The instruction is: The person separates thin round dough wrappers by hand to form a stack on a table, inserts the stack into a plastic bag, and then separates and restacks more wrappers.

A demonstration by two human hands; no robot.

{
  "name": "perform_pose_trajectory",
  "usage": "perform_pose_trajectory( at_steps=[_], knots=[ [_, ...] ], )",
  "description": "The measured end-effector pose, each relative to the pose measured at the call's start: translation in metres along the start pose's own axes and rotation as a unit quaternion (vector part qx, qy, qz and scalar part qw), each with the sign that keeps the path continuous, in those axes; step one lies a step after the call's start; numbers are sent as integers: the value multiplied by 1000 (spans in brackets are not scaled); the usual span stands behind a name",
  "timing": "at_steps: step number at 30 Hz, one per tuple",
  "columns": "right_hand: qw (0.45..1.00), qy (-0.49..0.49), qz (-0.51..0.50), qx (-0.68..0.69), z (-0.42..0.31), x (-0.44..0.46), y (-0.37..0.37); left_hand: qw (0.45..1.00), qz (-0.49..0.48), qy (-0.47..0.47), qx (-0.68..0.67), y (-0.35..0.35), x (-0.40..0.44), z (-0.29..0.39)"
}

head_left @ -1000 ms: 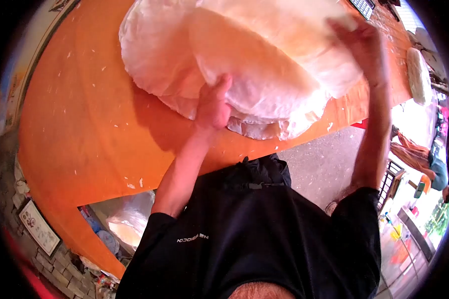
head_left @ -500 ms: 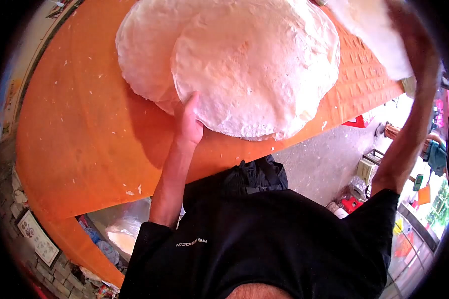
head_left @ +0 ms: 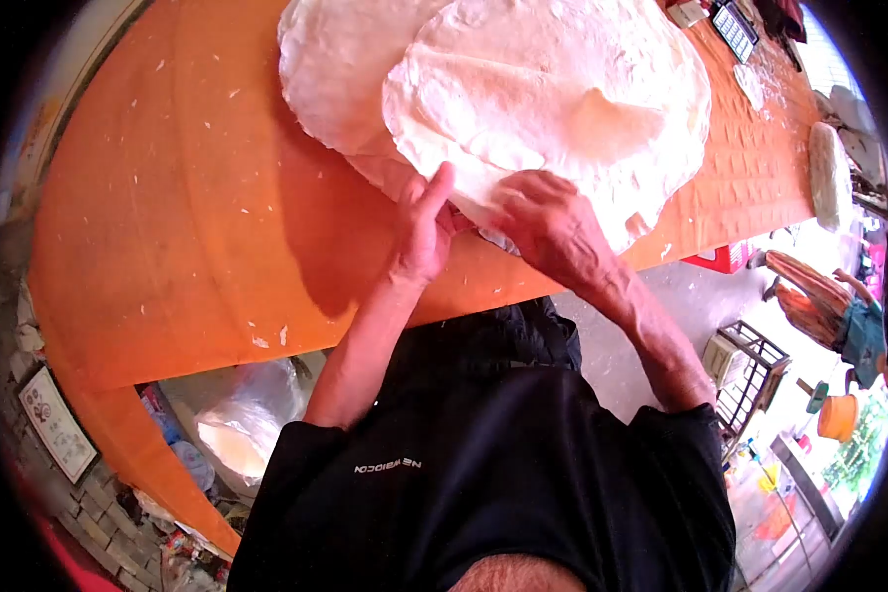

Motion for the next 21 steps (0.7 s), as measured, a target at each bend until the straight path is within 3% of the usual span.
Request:
perform_pose_trajectory(
  at_steps=[6,9,10,11,12,13,14,15,16,17,18,19,21],
  knots=[
    [996,-4,-16,-89,-16,-9,7,997,78,22,1,11,6,-12],
    [980,21,-18,-196,-22,-10,9,997,26,-10,-72,8,12,1],
    [985,25,-10,-173,6,-15,17,996,-7,7,-93,8,13,0],
    [959,-80,-102,-252,40,-11,23,992,-41,28,-114,8,12,-1],
    [952,-116,-115,-260,53,5,47,992,-42,29,-113,14,13,0],
    [998,-32,12,-48,60,28,91,998,13,11,-58,31,15,3],
    [972,-224,46,-56,46,55,135,998,68,-8,-1,48,15,6],
    [992,-105,56,30,104,58,192,984,147,-28,101,70,12,11],
    [987,-105,117,-35,64,77,227,952,223,-48,202,92,10,19],
    [973,-111,177,-97,24,96,261,952,223,-48,202,107,11,24],
    [973,-113,174,-96,-26,108,251,959,241,-33,148,125,8,25],
    [957,-6,160,-241,-87,123,239,961,259,-17,92,136,7,22],
    [908,110,142,-378,-115,132,222,969,241,-2,62,141,18,18]
  ],
)
Point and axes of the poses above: each hand's wrist, its own x-axis towards the middle knuckle, its own y-axis out of the back of the hand, z = x × y, the point moved 7 cm from there along x, towards the middle knuckle, and after that the axes turned 15 degrees about x, right-handed, at the moved point
